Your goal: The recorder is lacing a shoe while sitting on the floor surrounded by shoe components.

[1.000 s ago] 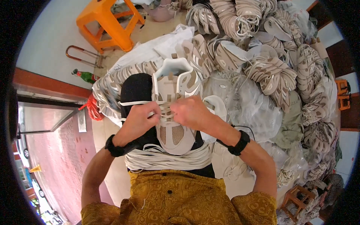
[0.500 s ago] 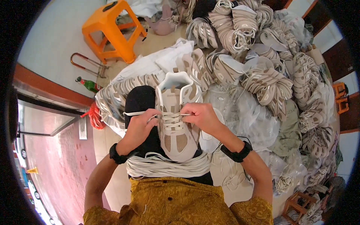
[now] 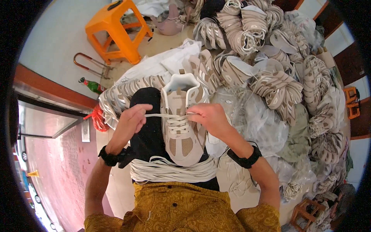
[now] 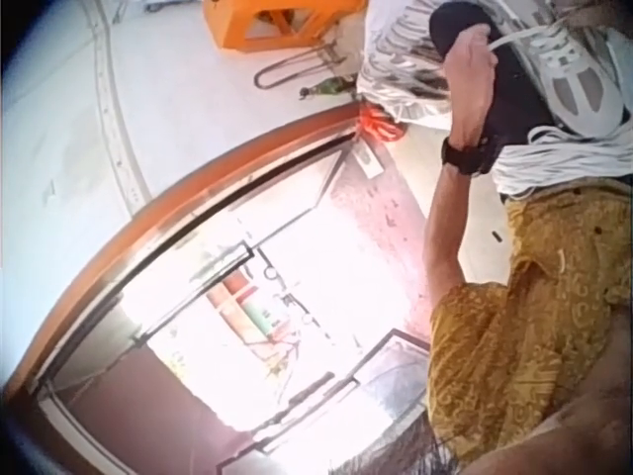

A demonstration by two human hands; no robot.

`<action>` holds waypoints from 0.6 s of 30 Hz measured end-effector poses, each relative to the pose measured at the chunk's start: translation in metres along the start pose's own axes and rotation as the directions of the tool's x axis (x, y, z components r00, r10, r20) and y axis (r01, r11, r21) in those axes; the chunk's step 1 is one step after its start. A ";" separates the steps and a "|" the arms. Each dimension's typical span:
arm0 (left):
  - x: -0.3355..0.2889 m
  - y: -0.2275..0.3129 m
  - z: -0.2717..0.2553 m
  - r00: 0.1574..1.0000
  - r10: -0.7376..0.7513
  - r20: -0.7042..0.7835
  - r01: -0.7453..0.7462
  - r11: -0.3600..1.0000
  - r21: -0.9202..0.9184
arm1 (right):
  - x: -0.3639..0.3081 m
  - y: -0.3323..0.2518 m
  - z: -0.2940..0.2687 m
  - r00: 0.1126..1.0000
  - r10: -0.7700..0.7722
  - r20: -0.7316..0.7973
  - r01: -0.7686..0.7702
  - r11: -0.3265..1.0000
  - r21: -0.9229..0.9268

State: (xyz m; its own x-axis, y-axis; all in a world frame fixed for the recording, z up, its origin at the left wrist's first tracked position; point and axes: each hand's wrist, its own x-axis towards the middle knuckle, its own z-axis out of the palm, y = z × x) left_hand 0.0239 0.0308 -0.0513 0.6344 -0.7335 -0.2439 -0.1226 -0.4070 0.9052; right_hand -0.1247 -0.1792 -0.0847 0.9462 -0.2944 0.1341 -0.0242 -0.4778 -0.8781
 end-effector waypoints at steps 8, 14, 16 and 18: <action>0.021 -0.014 0.023 0.935 0.327 -0.140 -0.314 0.943 0.109 | 0.009 -0.007 0.017 0.968 -0.248 0.043 0.250 0.929 -0.274; 0.021 -0.017 0.029 0.818 0.576 -0.015 -0.417 0.610 0.674 | 0.003 -0.015 0.012 0.905 -0.389 0.171 0.402 0.655 -0.640; 0.017 -0.018 0.035 0.847 0.530 -0.032 -0.394 0.669 0.631 | 0.004 -0.014 0.015 0.895 -0.429 0.120 0.417 0.711 -0.566; 0.017 -0.021 0.039 0.861 0.507 -0.047 -0.387 0.711 0.588 | 0.005 -0.013 0.016 0.906 -0.412 0.096 0.394 0.737 -0.549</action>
State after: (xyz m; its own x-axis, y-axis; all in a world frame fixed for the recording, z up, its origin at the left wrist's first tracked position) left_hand 0.0079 0.0061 -0.0883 0.5194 -0.8124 0.2652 -0.7811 -0.3255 0.5328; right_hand -0.1146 -0.1613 -0.0802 0.8983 0.0098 0.4392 0.1777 -0.9224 -0.3428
